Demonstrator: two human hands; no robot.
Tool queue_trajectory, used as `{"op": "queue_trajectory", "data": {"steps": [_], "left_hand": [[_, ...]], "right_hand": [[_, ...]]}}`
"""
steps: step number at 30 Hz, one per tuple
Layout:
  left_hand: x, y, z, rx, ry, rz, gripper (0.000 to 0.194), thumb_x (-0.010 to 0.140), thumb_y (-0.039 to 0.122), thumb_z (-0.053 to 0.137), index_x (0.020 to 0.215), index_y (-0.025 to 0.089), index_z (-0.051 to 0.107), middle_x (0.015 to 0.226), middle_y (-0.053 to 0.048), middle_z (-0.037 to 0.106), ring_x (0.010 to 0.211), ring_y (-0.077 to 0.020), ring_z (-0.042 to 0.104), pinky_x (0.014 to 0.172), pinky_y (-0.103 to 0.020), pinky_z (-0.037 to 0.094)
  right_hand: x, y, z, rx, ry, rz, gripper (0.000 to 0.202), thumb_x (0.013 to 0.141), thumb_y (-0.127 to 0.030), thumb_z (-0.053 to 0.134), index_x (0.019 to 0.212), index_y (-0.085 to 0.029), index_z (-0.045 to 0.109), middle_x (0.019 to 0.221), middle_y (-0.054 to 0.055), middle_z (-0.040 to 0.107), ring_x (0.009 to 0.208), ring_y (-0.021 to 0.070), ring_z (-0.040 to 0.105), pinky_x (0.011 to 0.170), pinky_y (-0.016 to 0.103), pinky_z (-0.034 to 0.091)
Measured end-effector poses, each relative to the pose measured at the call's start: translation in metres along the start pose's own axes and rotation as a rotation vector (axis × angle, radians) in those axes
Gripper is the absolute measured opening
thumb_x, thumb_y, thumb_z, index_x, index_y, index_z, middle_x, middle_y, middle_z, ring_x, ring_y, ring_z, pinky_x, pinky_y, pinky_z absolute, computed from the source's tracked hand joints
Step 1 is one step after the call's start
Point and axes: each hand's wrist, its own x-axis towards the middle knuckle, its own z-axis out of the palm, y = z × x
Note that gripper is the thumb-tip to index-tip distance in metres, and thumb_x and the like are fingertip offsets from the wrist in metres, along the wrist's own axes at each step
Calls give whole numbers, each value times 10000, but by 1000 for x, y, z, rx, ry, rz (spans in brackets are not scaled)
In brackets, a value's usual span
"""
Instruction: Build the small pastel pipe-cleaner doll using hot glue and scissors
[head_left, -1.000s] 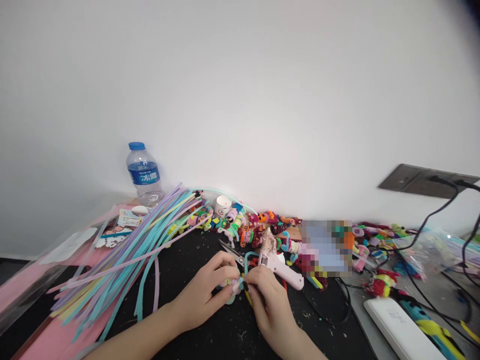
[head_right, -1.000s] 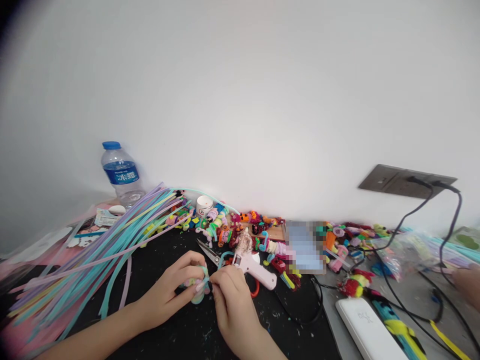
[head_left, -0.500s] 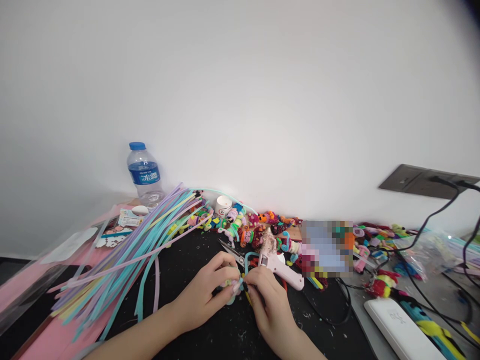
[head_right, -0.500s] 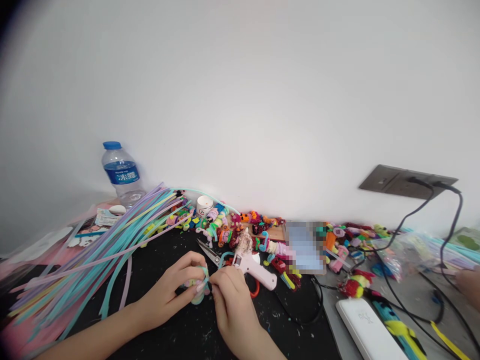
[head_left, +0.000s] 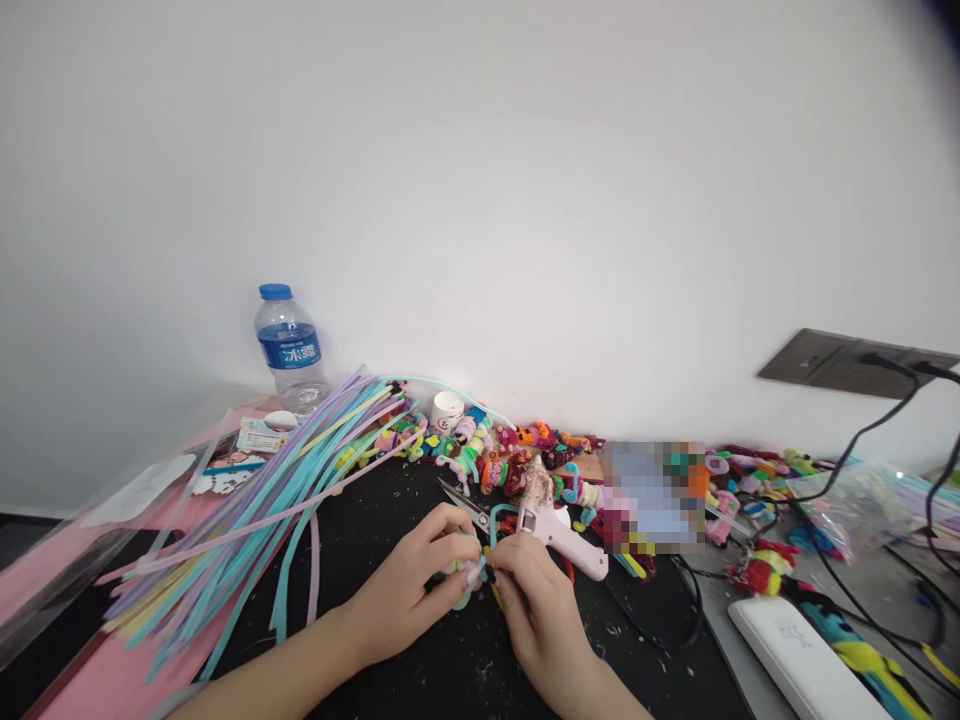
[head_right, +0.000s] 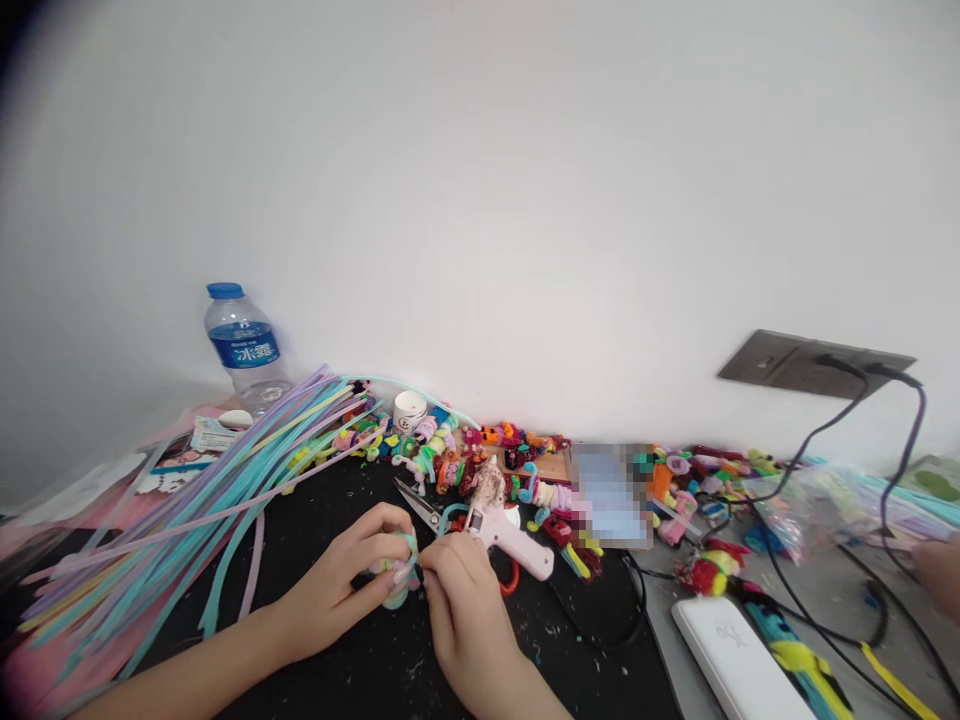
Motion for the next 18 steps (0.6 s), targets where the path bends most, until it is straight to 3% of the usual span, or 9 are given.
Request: {"op": "queue_trajectory", "data": {"steps": [18], "left_hand": [[1,0,0,6,13,7,144,856,111,418,889,193,532,947,-41,469,878,-156,503,791,-283,434]], "right_hand": [[2,0,-1,2,-5,-10,182,889,-77,371,923,-209,492,872,42,547,804,177,500,730,325,415]]}}
